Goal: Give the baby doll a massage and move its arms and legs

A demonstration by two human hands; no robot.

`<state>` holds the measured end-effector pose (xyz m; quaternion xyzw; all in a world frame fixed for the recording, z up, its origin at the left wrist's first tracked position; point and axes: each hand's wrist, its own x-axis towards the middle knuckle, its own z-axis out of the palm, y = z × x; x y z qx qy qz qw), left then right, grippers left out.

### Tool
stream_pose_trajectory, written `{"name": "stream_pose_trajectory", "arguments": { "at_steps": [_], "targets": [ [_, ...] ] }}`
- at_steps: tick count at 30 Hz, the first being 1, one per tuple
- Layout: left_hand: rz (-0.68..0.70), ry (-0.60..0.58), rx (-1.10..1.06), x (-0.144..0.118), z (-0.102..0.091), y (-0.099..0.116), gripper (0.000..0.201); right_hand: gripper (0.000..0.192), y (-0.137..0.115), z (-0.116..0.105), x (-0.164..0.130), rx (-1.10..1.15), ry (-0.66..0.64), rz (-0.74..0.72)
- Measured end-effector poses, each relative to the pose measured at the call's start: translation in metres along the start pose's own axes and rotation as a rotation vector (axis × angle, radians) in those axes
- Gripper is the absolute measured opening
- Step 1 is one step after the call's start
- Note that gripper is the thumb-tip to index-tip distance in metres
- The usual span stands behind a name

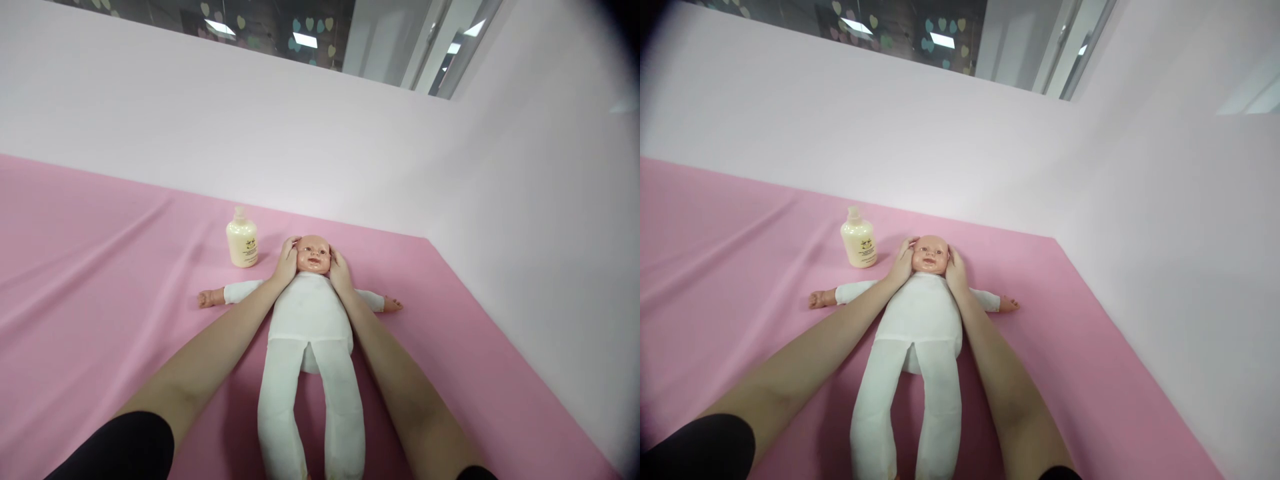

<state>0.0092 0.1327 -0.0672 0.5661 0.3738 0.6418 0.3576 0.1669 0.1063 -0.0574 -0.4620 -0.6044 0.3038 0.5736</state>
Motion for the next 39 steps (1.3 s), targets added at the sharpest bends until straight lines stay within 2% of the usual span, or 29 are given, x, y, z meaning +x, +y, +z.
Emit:
{"name": "stream_pose_trajectory", "arguments": {
  "at_steps": [6,12,25,32,39],
  "targets": [
    [-0.049,0.002,0.001,-0.001,0.001,0.005,0.031,0.037,0.002,0.0,0.0,-0.008,0.038,0.022],
    [-0.079,0.016,0.013,-0.004,0.001,0.016,0.029,0.034,-0.008,-0.001,-0.004,-0.077,0.074,0.069],
    [-0.053,0.024,-0.043,-0.002,0.001,0.008,0.027,0.036,-0.023,0.0,-0.009,-0.12,0.042,0.142],
    [-0.001,0.022,0.006,-0.004,0.002,0.006,0.027,0.042,-0.021,0.002,-0.009,-0.129,0.021,0.097],
    [0.08,0.022,0.131,-0.009,-0.001,0.023,0.026,0.046,-0.02,0.002,-0.011,-0.228,0.03,-0.001]
  ]
}}
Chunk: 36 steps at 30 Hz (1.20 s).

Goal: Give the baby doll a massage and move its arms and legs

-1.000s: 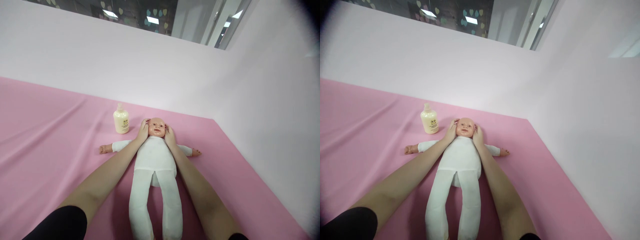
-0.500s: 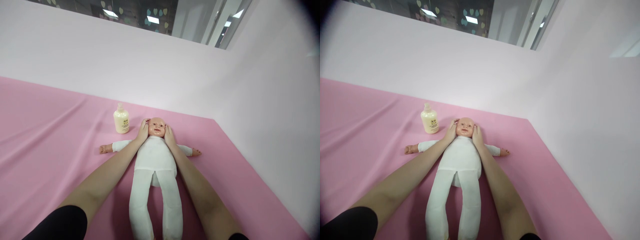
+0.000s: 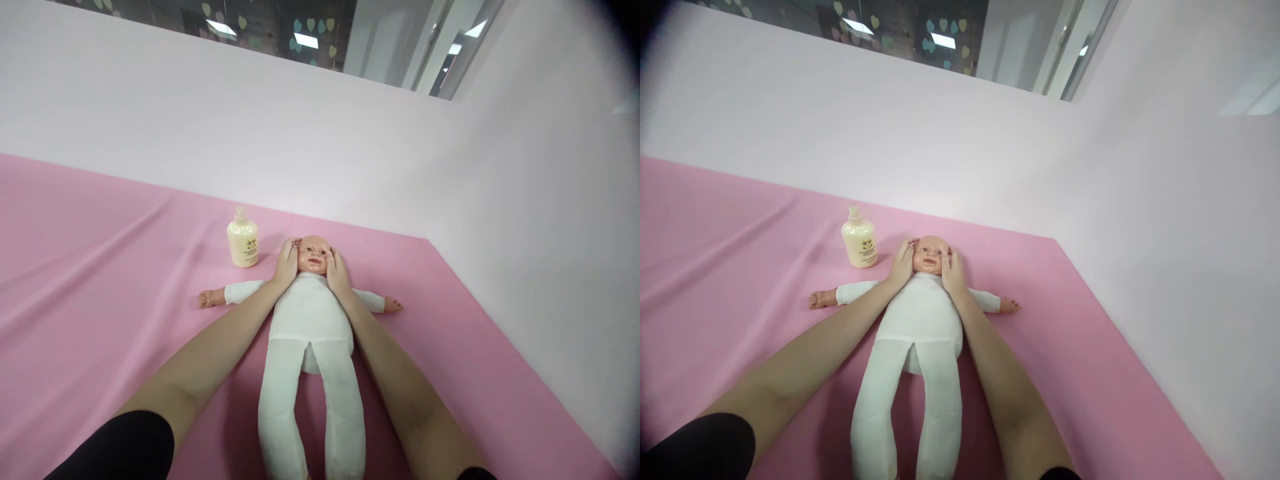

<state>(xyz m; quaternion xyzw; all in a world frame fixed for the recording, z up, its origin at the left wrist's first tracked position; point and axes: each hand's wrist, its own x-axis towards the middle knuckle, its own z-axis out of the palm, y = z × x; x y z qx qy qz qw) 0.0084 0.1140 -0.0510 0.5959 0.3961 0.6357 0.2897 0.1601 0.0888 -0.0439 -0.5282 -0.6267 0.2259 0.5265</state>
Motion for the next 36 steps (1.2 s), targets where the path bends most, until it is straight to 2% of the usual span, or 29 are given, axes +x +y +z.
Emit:
{"name": "stream_pose_trajectory", "arguments": {
  "at_steps": [3,5,8,25,36],
  "targets": [
    [0.113,-0.074,0.059,-0.002,-0.001,0.009,0.029,0.05,-0.002,-0.001,-0.002,-0.044,-0.024,-0.054],
    [0.165,-0.117,0.101,-0.004,-0.001,0.012,0.038,0.055,-0.003,-0.001,-0.003,-0.056,-0.037,-0.058],
    [0.195,-0.123,0.157,-0.004,-0.001,0.013,0.05,0.058,-0.005,-0.001,-0.003,-0.044,-0.039,-0.043],
    [0.171,-0.174,0.106,-0.005,-0.002,0.018,0.044,0.05,-0.005,-0.001,-0.002,-0.021,-0.041,-0.066],
    [0.153,-0.167,0.082,-0.004,-0.002,0.014,0.043,0.047,-0.005,-0.001,-0.003,-0.006,-0.052,-0.089]
  ]
}}
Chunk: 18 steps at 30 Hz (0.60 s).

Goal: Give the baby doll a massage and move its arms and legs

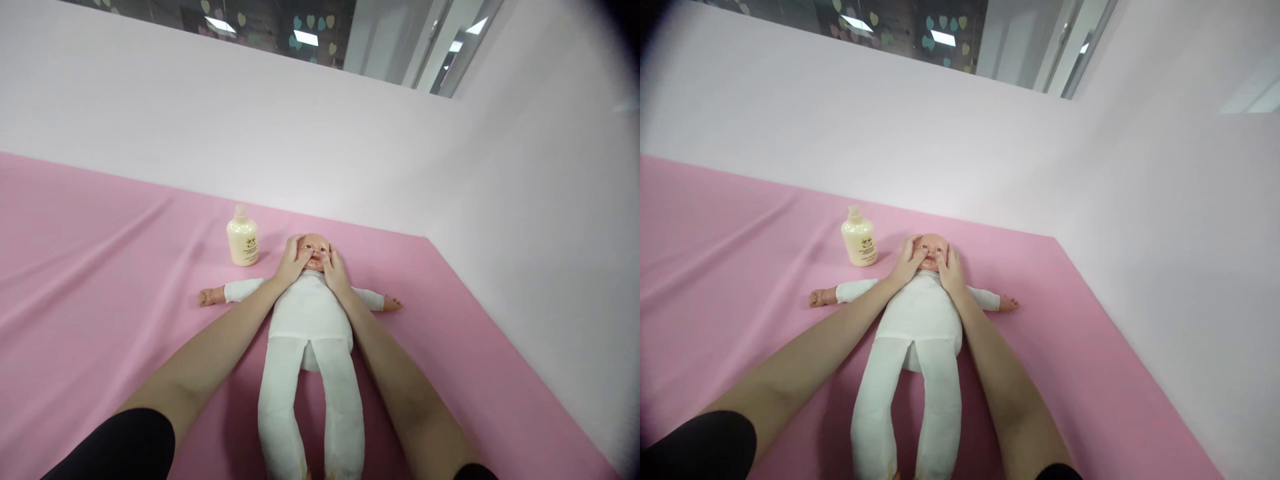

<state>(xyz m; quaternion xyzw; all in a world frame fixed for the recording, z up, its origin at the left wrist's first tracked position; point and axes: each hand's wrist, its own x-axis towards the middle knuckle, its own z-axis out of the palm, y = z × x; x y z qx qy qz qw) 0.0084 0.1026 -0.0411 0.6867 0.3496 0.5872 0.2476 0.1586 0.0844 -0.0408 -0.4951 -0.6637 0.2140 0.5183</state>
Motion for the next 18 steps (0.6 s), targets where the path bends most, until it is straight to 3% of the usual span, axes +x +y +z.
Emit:
{"name": "stream_pose_trajectory", "arguments": {
  "at_steps": [18],
  "targets": [
    [-0.006,0.008,0.003,-0.0002,0.0004,0.0009,0.038,0.048,-0.0017,0.0003,0.0008,0.04,0.007,-0.004]
  ]
}}
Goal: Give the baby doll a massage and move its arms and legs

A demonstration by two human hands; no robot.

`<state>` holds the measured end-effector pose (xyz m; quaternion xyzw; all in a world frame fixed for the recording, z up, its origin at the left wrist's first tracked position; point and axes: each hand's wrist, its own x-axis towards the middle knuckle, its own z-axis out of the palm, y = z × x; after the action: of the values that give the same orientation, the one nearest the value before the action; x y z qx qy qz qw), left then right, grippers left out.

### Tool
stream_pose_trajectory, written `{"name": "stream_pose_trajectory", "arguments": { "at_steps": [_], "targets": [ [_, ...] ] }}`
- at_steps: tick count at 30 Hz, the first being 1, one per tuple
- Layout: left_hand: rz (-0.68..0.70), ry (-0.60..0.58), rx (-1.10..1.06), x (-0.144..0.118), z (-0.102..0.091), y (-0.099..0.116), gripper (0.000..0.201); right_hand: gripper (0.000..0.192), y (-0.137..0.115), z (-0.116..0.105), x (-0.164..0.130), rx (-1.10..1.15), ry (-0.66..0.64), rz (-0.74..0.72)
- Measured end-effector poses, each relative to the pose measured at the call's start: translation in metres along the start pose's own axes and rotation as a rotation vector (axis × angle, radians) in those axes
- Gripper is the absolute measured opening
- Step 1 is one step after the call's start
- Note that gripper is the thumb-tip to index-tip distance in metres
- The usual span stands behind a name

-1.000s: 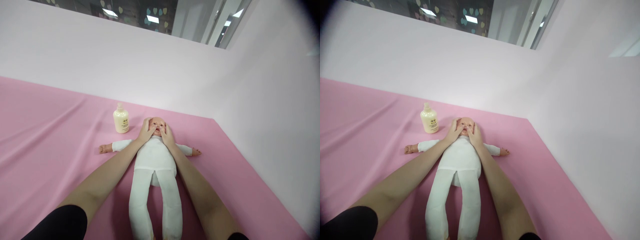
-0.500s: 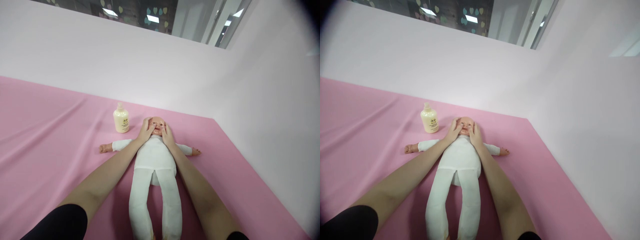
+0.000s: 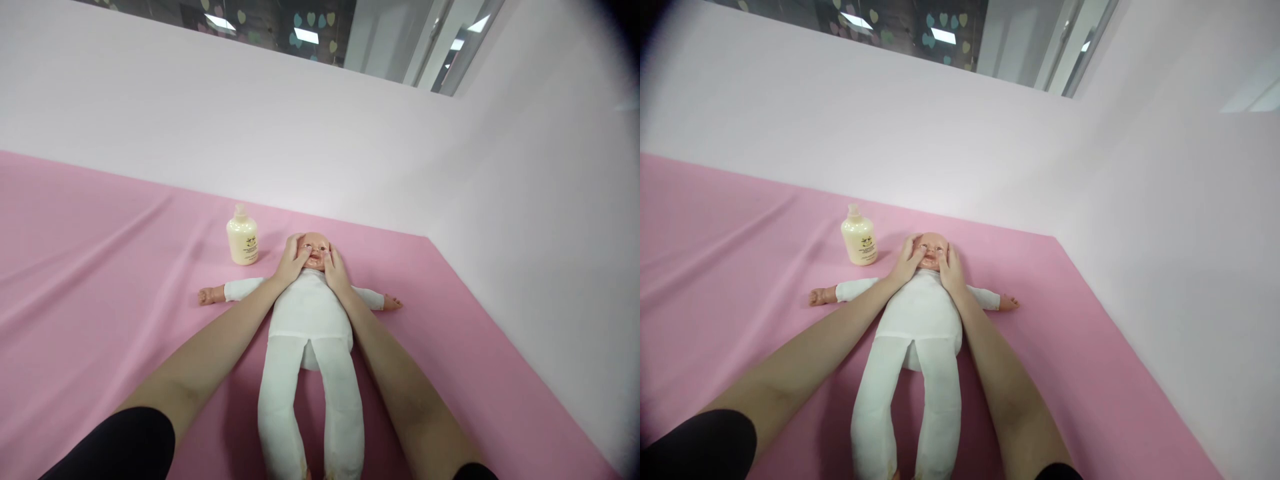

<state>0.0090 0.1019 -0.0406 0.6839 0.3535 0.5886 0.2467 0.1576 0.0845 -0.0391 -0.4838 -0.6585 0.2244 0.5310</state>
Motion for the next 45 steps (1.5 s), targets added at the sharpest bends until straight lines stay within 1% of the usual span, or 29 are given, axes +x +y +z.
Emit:
{"name": "stream_pose_trajectory", "arguments": {
  "at_steps": [7,14,26,31,39,45],
  "targets": [
    [0.025,0.002,0.023,0.0009,0.0005,-0.0036,0.039,0.053,0.0051,0.0004,0.0004,-0.024,-0.004,0.017],
    [0.033,0.001,0.031,0.0006,0.0005,-0.0053,0.038,0.05,0.0061,0.0006,0.0013,-0.006,-0.009,-0.024],
    [0.045,-0.005,0.04,0.0011,0.0004,-0.005,0.038,0.052,0.0075,0.0008,0.0011,-0.006,-0.007,-0.006],
    [0.053,-0.005,0.039,0.0009,0.0004,-0.007,0.037,0.052,0.0062,0.0009,0.0014,-0.004,-0.005,-0.026],
    [0.058,-0.002,0.038,0.0011,0.0004,-0.0055,0.038,0.055,0.0084,0.0011,0.0013,-0.009,-0.006,0.015],
    [0.064,-0.002,0.045,0.0012,0.0002,-0.0085,0.038,0.059,0.0103,0.0017,0.0016,-0.003,-0.013,0.034]
  ]
}}
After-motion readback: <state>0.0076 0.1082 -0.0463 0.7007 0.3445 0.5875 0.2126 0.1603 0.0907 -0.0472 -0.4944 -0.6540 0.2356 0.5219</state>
